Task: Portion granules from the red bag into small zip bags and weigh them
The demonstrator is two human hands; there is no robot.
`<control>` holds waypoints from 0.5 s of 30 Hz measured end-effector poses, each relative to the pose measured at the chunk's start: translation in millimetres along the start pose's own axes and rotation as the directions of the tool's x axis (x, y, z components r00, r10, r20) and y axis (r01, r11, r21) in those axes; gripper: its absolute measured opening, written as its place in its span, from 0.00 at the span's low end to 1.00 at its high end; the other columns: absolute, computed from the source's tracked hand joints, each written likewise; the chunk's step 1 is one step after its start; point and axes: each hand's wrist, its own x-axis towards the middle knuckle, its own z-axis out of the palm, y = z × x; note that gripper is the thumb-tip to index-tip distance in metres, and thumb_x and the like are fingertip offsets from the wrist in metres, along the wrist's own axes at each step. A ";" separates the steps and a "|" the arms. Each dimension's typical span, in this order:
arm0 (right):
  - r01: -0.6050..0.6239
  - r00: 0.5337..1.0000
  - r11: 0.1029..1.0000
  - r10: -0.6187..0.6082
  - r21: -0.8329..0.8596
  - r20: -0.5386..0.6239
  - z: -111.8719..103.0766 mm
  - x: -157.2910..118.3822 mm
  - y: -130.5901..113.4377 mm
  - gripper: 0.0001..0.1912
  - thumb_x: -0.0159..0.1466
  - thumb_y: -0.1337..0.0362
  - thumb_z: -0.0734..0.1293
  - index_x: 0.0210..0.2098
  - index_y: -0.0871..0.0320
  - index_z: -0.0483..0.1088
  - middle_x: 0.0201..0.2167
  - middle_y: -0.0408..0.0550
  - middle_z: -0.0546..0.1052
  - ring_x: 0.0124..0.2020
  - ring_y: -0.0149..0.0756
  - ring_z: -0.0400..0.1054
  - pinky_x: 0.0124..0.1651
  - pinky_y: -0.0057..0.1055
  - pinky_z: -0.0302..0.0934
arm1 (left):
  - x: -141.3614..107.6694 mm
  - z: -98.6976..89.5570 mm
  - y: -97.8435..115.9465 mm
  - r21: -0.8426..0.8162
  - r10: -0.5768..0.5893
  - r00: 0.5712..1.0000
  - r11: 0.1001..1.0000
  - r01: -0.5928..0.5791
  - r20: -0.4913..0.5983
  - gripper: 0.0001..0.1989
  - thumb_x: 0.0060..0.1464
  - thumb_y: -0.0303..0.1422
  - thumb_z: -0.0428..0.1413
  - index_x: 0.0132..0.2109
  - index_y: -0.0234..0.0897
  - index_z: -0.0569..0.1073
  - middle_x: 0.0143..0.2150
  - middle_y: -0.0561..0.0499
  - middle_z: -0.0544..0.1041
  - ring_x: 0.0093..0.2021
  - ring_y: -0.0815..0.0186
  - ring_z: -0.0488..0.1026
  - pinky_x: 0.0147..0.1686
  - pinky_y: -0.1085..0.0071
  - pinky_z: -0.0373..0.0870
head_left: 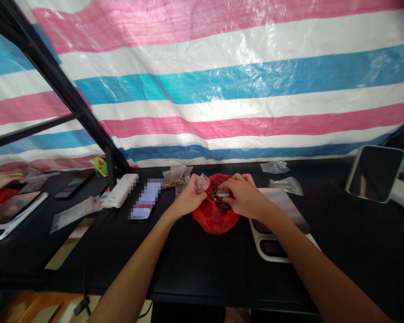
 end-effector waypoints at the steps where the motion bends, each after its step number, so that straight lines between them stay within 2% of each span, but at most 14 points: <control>1: -0.011 1.000 1.000 0.011 0.010 -0.007 1.5 0.6 0.3 0.11 0.62 0.65 0.73 0.45 0.53 0.78 0.44 0.46 0.83 0.50 0.45 0.68 0.53 0.45 0.49 | 0.5 0.8 -0.9 -0.048 -0.015 1.000 0.999 0.015 -0.010 0.14 0.50 0.24 0.56 0.42 0.40 0.62 0.36 0.57 0.67 0.35 0.69 0.66 0.38 0.72 0.64; 4: -0.023 1.000 0.999 0.024 0.026 -0.016 4.6 1.1 1.1 0.09 0.64 0.62 0.73 0.44 0.52 0.77 0.41 0.45 0.83 0.48 0.45 0.69 0.51 0.44 0.49 | 1.4 3.8 -2.2 -0.188 -0.050 0.998 0.981 0.042 -0.039 0.15 0.50 0.24 0.57 0.44 0.40 0.63 0.37 0.57 0.69 0.37 0.69 0.68 0.39 0.73 0.65; 8: 0.022 0.998 1.000 -0.021 0.021 -0.061 5.9 0.1 0.7 0.13 0.62 0.66 0.73 0.47 0.51 0.75 0.48 0.46 0.81 0.52 0.45 0.67 0.52 0.44 0.49 | 2.0 9.4 -3.9 -0.285 -0.080 0.994 0.957 0.056 -0.074 0.16 0.48 0.23 0.58 0.43 0.40 0.64 0.37 0.57 0.70 0.36 0.70 0.69 0.38 0.74 0.66; 11: 0.004 0.998 1.000 -0.002 0.021 -0.067 6.9 0.4 -0.3 0.13 0.61 0.66 0.74 0.46 0.51 0.76 0.48 0.46 0.81 0.51 0.45 0.67 0.52 0.43 0.48 | 2.5 12.4 -6.1 -0.356 -0.095 0.994 0.932 0.071 -0.050 0.18 0.47 0.23 0.59 0.44 0.41 0.65 0.37 0.57 0.71 0.35 0.70 0.70 0.36 0.75 0.67; 15: -0.065 0.997 0.997 0.066 0.038 -0.036 9.4 2.2 -2.9 0.12 0.64 0.61 0.73 0.48 0.51 0.77 0.44 0.46 0.82 0.48 0.44 0.69 0.52 0.44 0.48 | 2.4 11.5 -7.0 -0.477 -0.118 0.993 0.873 0.102 -0.003 0.20 0.46 0.23 0.60 0.45 0.41 0.64 0.38 0.57 0.72 0.36 0.69 0.73 0.37 0.74 0.69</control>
